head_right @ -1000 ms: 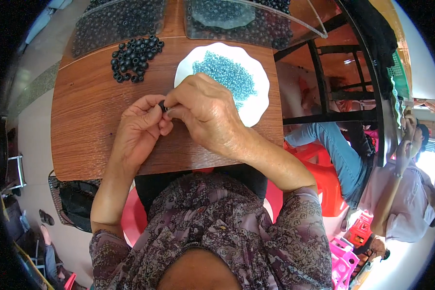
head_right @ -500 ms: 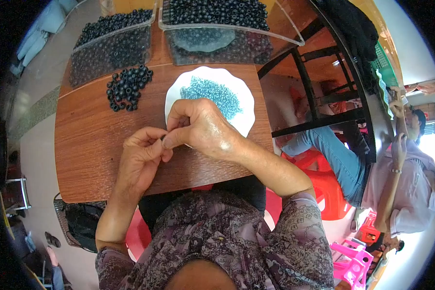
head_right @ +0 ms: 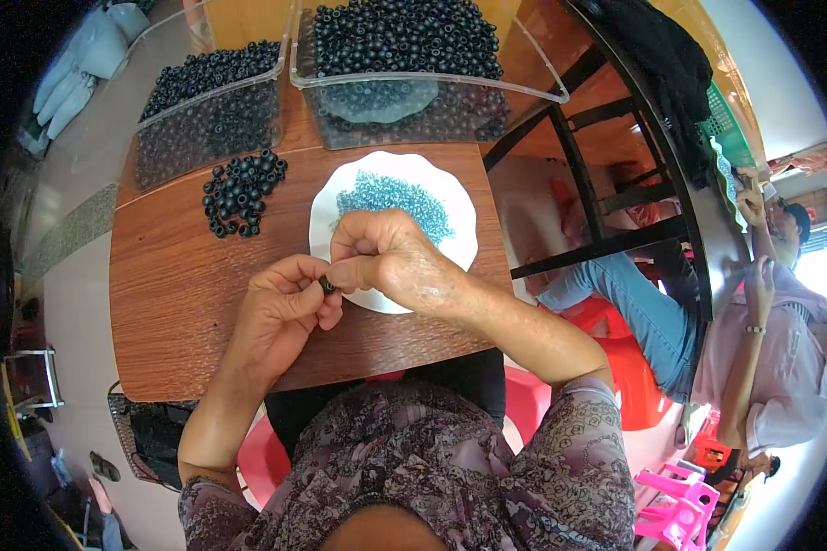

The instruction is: Inserting small blue beads into the center of black plastic rings.

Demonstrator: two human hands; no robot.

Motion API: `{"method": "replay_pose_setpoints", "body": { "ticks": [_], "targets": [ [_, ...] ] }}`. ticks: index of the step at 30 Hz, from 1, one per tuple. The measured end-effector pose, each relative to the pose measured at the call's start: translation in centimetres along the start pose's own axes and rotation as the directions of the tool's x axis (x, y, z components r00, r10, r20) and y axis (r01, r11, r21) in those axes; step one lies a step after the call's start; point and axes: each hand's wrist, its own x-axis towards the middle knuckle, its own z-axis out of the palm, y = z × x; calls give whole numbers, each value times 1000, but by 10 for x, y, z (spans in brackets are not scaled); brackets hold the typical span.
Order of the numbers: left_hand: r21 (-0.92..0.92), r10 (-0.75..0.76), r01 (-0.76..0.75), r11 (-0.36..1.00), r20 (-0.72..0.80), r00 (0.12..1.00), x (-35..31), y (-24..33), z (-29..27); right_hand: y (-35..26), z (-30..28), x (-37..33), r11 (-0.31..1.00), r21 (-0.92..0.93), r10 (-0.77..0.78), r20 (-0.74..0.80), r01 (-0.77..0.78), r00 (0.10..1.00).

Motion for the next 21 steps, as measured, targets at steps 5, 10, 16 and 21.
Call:
{"method": "replay_pose_setpoints", "body": {
  "ticks": [5,10,16,21],
  "targets": [
    [-130,5,-3,991,16,1000,7,2,-12,-31,-19,2,909,-332,-316,-159,251,935],
    [-156,132,-128,979,10,991,8,8,-20,-98,-62,49,570,-754,-609,-123,325,784],
    [-128,102,-108,986,-46,994,12,7,-26,-98,-114,148,538,-840,-62,46,72,997],
    [-130,118,-123,984,-48,992,9,8,-30,-88,-100,171,599,-796,348,152,-94,925]
  ]
}}
